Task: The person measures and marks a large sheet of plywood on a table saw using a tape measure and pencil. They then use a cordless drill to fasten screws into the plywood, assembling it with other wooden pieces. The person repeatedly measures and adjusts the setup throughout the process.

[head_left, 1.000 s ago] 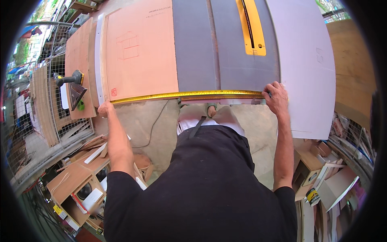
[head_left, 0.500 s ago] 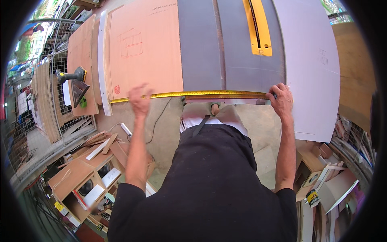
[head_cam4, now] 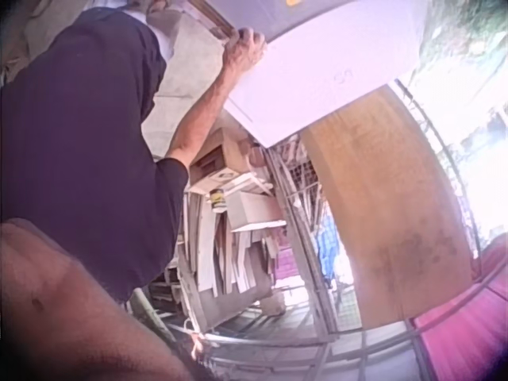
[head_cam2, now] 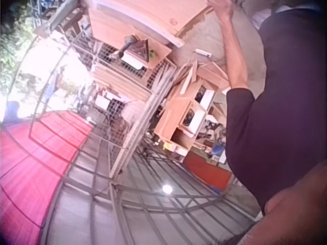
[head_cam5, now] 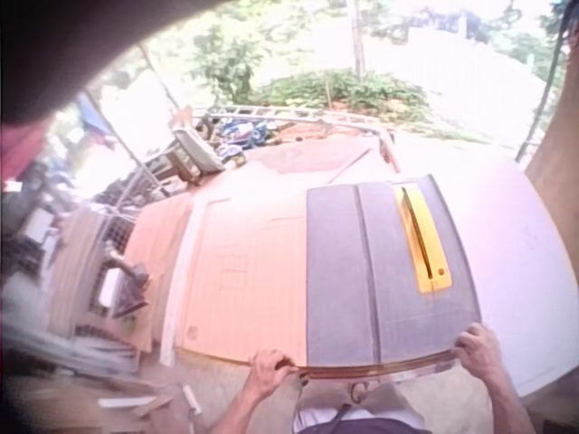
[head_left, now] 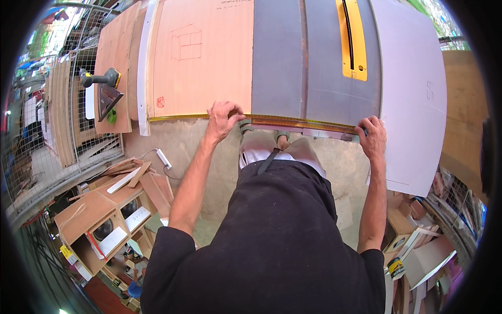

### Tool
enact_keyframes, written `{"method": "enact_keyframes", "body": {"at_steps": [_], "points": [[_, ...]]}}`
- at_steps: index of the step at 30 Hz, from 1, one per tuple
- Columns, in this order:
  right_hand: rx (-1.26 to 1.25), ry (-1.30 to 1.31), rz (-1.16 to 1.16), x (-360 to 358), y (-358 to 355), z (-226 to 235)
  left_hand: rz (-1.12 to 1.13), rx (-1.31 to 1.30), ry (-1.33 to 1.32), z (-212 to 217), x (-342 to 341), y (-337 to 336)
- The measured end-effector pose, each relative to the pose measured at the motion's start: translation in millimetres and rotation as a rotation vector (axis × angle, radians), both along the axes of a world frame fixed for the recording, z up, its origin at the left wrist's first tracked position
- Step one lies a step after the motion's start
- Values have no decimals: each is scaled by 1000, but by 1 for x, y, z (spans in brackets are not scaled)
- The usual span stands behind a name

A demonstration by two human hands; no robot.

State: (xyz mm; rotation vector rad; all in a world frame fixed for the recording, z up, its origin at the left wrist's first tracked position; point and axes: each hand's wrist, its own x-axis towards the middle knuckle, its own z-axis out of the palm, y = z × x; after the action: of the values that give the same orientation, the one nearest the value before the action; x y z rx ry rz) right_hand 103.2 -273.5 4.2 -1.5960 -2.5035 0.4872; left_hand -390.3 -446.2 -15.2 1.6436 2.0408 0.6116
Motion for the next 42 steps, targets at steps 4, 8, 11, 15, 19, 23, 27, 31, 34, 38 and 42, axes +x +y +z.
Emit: {"method": "enact_keyframes", "body": {"at_steps": [4, 8, 11, 15, 19, 23, 27, 31, 34, 38, 42], "points": [[-26, 8, -4, 0, 1, 1, -16, 25, -32, 4, -3, 4], [-38, -12, -2, 1, 3, 4, -61, -2, 12, 4, -4, 4], [-33, -9, 18, 2, 2, 4, -89, -10, 30, 2, -7, 2], [-38, 1, 8, 1, -2, 3, -112, -2, 65, 1, -8, 0], [-4, 10, 13, 3, -7, 0, -117, -8, 67, -1, -9, -1], [-27, -14, 9, 6, -7, 0, -129, 15, 42, -7, -10, 0], [-40, -11, 12, 3, -5, 2, -134, 26, 75, -5, -12, -1], [-89, -5, -21, 1, -6, 5, -120, 49, 44, -2, -10, -1], [-86, 22, -18, 1, -5, 5, -119, 35, 41, -1, -10, 0], [-79, 15, 1, 3, -5, 5, -112, 23, 38, -1, -9, 0], [-56, 29, 8, 0, -6, 6, -102, 33, 39, -4, -10, -1]]}}
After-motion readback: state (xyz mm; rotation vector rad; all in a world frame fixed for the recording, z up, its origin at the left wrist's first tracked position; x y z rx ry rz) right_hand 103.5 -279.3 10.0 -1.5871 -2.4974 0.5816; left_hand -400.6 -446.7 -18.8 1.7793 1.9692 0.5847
